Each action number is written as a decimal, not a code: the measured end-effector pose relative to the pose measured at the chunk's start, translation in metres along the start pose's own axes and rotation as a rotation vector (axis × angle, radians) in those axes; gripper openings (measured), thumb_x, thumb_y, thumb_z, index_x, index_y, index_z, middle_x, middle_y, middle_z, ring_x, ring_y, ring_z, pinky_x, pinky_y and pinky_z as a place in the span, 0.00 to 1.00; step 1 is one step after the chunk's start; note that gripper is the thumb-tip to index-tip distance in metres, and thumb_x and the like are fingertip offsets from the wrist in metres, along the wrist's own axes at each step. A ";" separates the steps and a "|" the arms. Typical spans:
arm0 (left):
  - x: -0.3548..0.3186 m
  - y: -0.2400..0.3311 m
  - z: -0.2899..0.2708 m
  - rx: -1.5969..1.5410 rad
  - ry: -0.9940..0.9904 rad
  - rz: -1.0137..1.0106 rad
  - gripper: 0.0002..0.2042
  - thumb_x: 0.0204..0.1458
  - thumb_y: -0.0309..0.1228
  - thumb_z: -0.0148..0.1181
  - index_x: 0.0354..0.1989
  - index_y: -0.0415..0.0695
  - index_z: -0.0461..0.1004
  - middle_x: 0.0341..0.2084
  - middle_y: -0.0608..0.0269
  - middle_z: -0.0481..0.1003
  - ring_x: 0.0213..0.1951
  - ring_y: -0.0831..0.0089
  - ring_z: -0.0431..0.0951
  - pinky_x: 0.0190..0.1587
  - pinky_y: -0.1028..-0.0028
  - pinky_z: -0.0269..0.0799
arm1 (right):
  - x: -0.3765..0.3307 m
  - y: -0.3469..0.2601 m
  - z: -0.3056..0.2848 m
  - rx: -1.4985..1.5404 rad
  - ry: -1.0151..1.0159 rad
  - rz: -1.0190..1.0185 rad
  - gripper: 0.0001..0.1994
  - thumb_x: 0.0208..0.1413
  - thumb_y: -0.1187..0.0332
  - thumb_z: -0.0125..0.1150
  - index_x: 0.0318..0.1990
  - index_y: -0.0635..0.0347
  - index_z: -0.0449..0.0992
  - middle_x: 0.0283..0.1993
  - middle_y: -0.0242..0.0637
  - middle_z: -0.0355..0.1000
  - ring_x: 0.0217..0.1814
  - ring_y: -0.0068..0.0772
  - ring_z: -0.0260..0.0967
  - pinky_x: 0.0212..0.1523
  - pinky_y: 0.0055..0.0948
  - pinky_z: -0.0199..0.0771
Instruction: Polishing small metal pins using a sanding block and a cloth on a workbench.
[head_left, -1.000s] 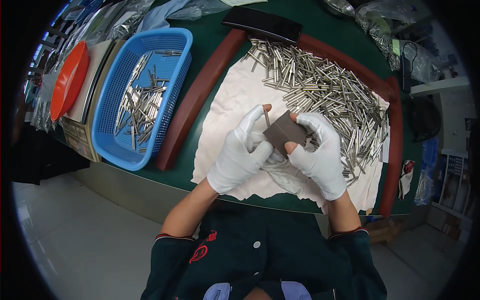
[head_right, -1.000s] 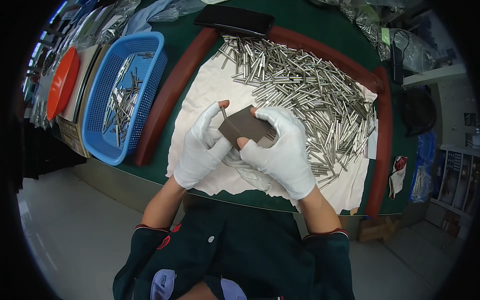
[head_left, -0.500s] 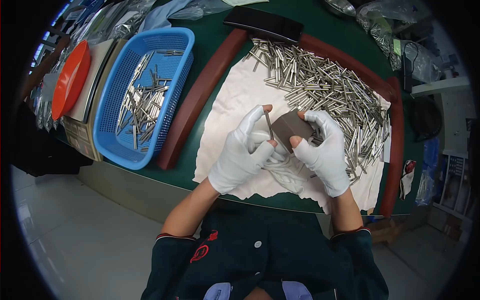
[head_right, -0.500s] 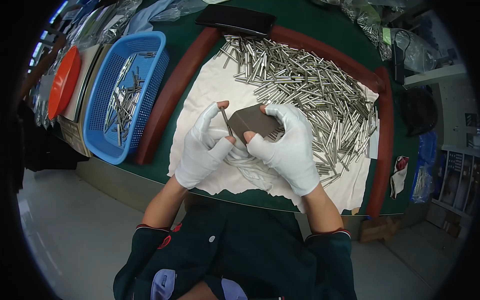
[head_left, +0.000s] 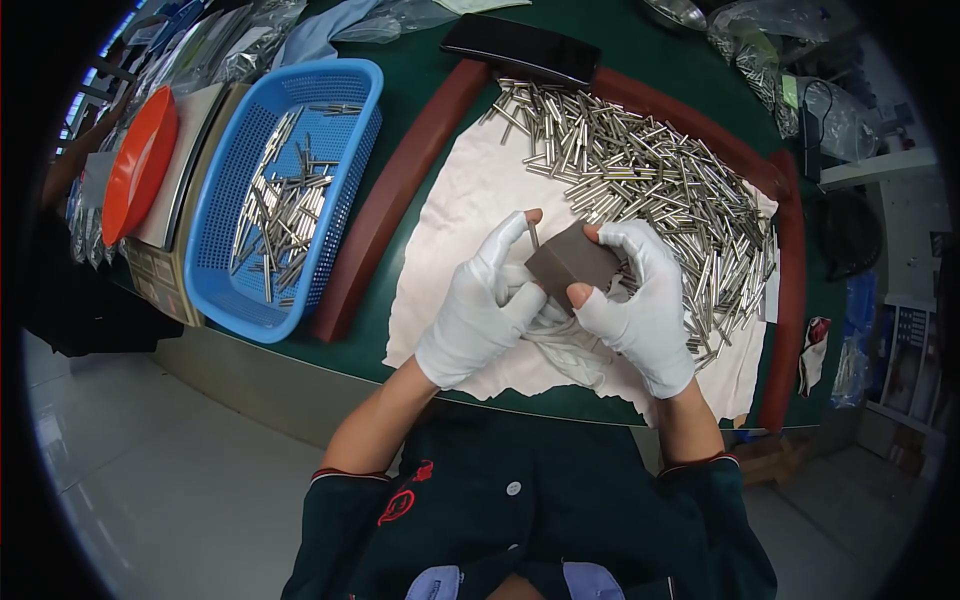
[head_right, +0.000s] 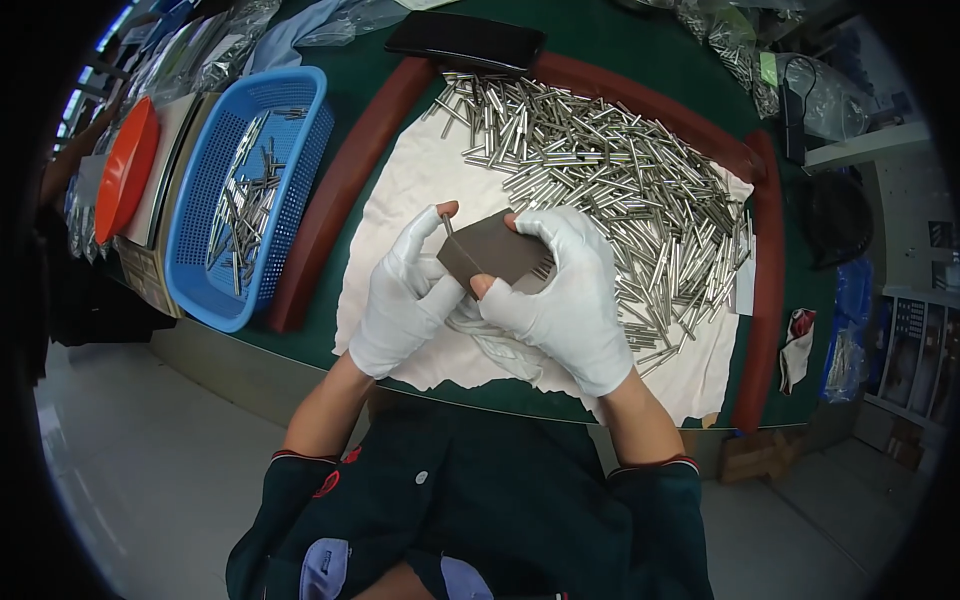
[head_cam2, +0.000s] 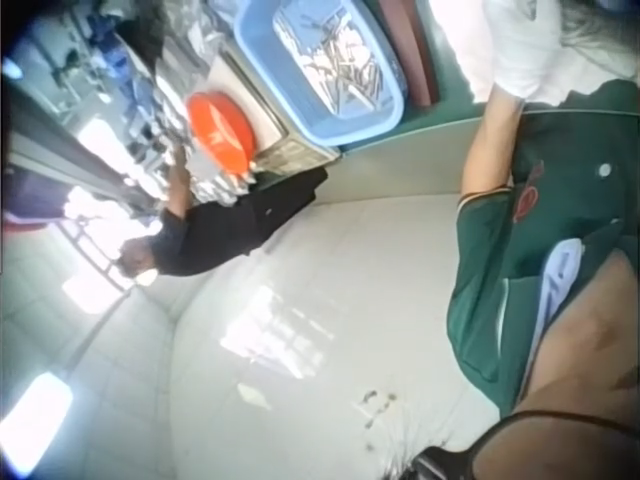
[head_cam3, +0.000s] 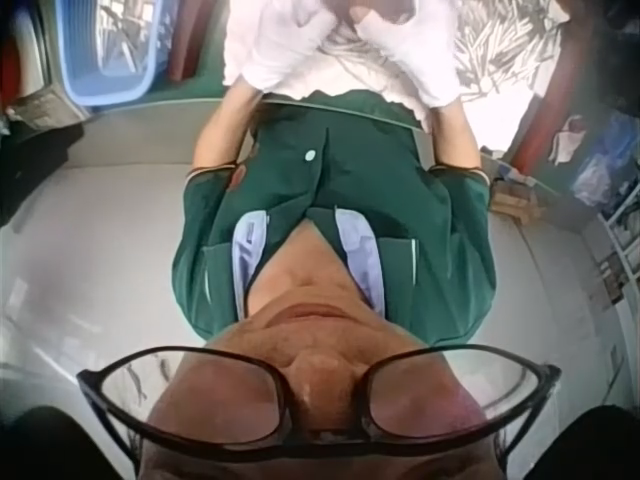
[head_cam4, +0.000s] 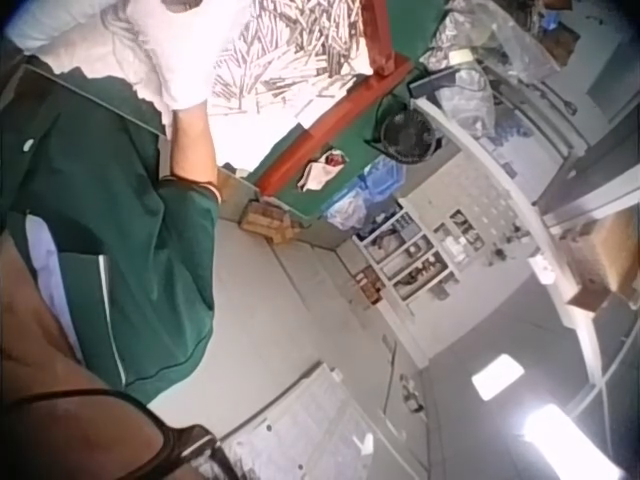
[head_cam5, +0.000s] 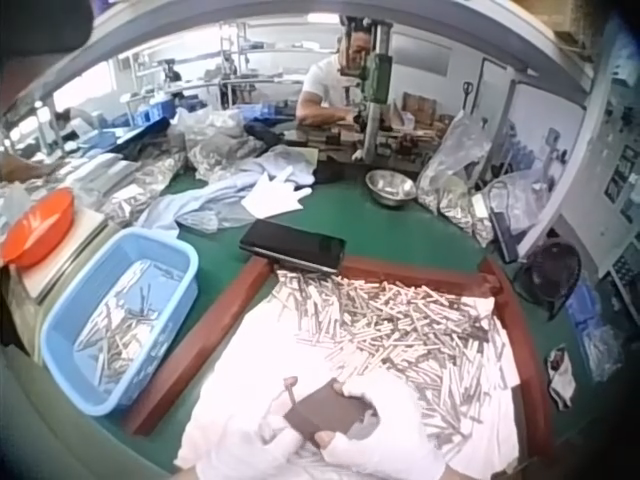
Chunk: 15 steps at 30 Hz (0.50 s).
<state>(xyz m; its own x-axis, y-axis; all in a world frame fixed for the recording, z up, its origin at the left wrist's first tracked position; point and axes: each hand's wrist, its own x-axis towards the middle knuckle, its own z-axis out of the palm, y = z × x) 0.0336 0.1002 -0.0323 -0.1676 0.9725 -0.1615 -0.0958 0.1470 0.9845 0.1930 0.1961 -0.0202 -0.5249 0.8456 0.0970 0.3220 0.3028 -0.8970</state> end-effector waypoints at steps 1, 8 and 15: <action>0.000 0.000 0.001 0.061 -0.001 0.014 0.30 0.54 0.18 0.49 0.67 0.37 0.50 0.23 0.60 0.78 0.26 0.83 0.74 0.32 0.82 0.71 | 0.000 0.000 -0.001 -0.045 -0.021 -0.022 0.24 0.33 0.64 0.71 0.40 0.69 0.75 0.38 0.42 0.71 0.41 0.38 0.70 0.44 0.32 0.72; 0.002 -0.010 0.000 0.101 0.013 0.040 0.31 0.51 0.16 0.48 0.66 0.40 0.55 0.25 0.64 0.77 0.25 0.85 0.71 0.34 0.83 0.68 | 0.000 -0.002 -0.007 -0.035 -0.086 -0.128 0.25 0.32 0.66 0.70 0.42 0.67 0.76 0.42 0.42 0.72 0.47 0.39 0.67 0.51 0.33 0.68; 0.002 -0.011 -0.001 0.113 -0.022 0.101 0.31 0.50 0.15 0.49 0.66 0.43 0.58 0.33 0.64 0.77 0.26 0.86 0.67 0.34 0.83 0.67 | -0.001 0.003 -0.010 -0.028 -0.077 -0.126 0.24 0.31 0.66 0.70 0.42 0.67 0.77 0.43 0.42 0.72 0.47 0.40 0.68 0.51 0.33 0.68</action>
<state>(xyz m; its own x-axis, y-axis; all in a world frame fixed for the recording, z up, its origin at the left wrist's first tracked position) 0.0339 0.1000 -0.0434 -0.1495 0.9869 -0.0607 0.0321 0.0662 0.9973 0.2018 0.2004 -0.0185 -0.6211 0.7643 0.1733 0.2712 0.4171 -0.8675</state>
